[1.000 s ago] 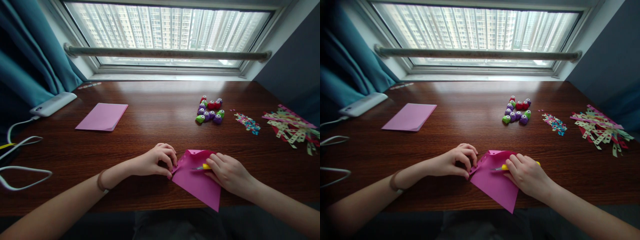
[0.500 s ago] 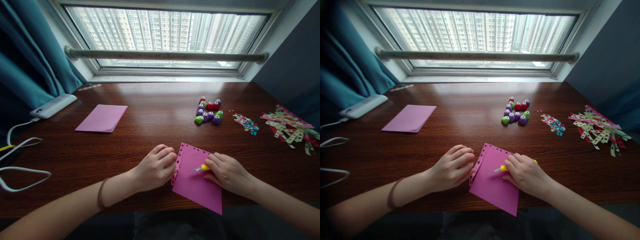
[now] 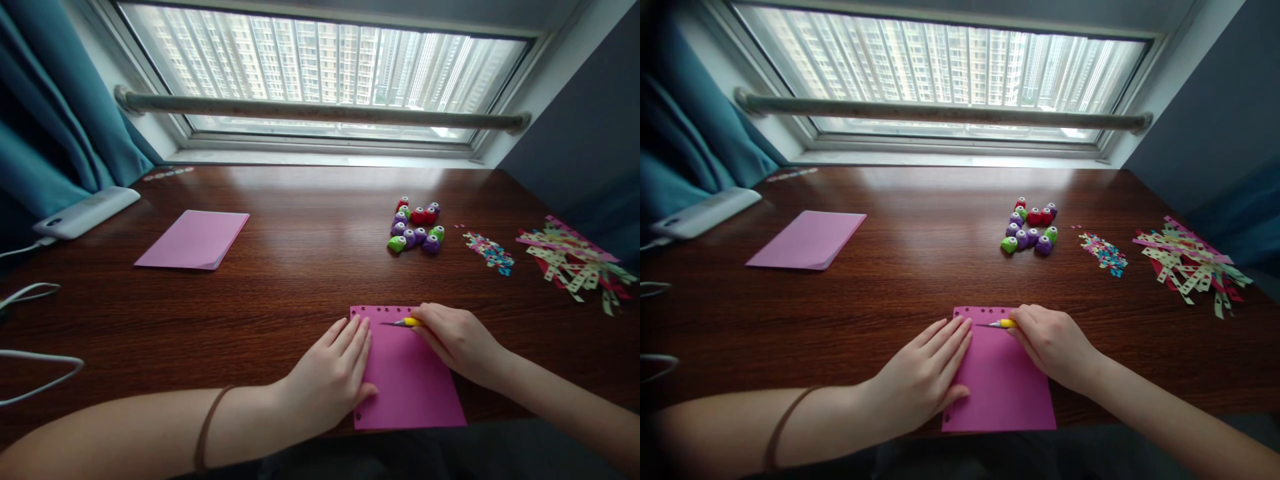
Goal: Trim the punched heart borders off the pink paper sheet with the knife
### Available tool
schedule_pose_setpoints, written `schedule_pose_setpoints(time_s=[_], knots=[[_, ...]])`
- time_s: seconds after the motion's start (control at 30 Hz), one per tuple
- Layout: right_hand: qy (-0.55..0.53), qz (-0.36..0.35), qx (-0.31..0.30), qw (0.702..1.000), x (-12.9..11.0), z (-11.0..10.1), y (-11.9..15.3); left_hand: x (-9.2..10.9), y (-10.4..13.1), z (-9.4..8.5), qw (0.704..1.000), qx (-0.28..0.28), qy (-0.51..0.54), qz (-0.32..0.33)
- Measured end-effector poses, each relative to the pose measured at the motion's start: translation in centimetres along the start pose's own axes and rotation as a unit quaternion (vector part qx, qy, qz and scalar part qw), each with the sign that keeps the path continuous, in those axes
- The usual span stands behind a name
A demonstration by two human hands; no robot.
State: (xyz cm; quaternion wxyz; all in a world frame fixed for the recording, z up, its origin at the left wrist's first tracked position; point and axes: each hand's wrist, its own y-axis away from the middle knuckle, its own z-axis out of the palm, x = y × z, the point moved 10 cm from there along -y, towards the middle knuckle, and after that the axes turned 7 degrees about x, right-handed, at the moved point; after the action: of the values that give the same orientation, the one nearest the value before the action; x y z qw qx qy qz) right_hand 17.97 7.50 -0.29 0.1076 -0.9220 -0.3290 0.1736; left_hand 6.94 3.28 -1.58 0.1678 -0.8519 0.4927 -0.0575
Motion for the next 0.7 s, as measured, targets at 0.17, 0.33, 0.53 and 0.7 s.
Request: schedule_pose_setpoints(time_s=[0.17,0.33,0.53,0.7], knots=[[0.056,-0.02,-0.021,0.998,-0.2,0.8,-2.2,0.1,0.3,0.0,1.0,0.016,-0.001,-0.005],[0.124,-0.052,-0.076,0.988,-0.6,2.4,-3.4,-0.1,0.4,0.2,1.0,0.015,-0.001,-0.003],[0.148,-0.088,-0.072,0.982,-1.1,2.6,-3.7,-0.1,0.4,0.1,1.0,0.024,-0.005,-0.006],[0.155,-0.099,-0.071,0.98,-1.2,2.6,-3.8,-0.3,0.3,0.0,0.999,0.027,-0.001,-0.023]])
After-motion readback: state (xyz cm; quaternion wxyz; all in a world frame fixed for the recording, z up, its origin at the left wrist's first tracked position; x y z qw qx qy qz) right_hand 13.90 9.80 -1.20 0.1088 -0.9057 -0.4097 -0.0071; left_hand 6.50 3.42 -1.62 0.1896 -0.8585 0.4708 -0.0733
